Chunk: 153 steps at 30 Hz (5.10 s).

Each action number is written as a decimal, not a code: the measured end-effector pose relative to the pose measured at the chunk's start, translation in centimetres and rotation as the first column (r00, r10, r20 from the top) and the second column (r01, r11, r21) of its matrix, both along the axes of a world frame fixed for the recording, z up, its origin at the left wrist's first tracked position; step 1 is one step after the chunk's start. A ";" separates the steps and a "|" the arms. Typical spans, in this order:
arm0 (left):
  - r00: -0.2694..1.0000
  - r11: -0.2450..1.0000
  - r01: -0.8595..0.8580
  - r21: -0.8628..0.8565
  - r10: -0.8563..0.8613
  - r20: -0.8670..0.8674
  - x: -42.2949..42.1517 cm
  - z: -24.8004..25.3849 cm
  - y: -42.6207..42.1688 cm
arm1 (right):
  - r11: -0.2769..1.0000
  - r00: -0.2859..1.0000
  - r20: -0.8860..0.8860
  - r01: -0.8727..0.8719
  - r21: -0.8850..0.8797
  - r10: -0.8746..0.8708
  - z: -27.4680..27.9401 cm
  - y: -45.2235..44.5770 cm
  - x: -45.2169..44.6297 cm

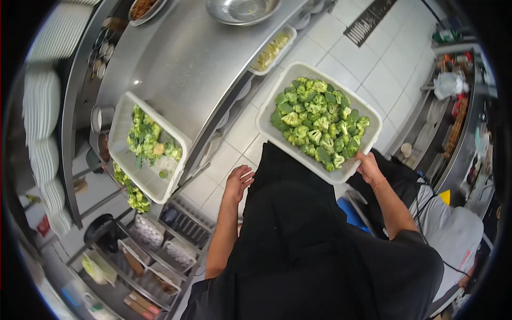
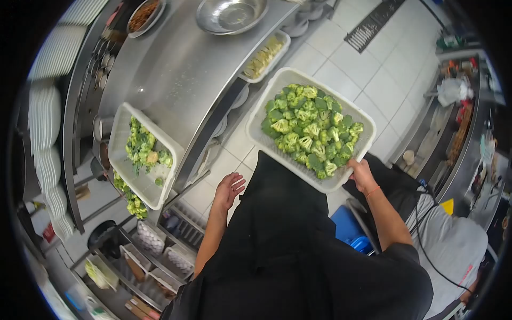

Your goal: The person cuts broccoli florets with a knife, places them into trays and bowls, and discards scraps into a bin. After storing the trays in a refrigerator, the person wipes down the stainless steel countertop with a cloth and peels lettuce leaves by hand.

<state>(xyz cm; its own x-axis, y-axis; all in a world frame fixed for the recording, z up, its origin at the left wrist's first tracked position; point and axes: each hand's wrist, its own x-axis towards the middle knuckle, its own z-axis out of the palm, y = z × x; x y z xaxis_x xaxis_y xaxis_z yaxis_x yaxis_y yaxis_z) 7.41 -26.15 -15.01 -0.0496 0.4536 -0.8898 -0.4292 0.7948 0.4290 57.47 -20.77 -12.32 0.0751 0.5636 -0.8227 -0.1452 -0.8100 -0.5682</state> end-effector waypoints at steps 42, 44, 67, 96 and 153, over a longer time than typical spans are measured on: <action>0.168 0.562 -0.569 0.601 0.794 -0.584 -24.6 5.4 -19.9 | 0.797 0.796 -0.126 -0.601 -0.058 0.591 -20.2 12.3 -39.2; 0.233 0.459 -0.644 0.612 0.880 -0.415 -29.5 5.5 -18.8 | 0.550 0.556 -0.111 -0.831 -0.086 0.824 -15.7 9.3 -40.5; 0.304 0.326 -0.721 0.612 0.942 -0.143 -36.1 4.5 -16.5 | -0.812 0.183 0.967 -0.527 0.250 0.179 10.6 -2.8 -86.8; -0.156 0.038 -0.718 0.695 0.964 -0.214 -26.9 11.4 -36.6 | 0.895 0.845 -0.341 -0.305 0.325 0.412 3.5 -3.6 -91.1; 0.891 0.921 -0.319 0.225 0.373 -0.261 -7.2 -16.8 13.1 | 0.931 0.953 0.065 -0.303 0.202 0.296 -20.2 27.0 -33.6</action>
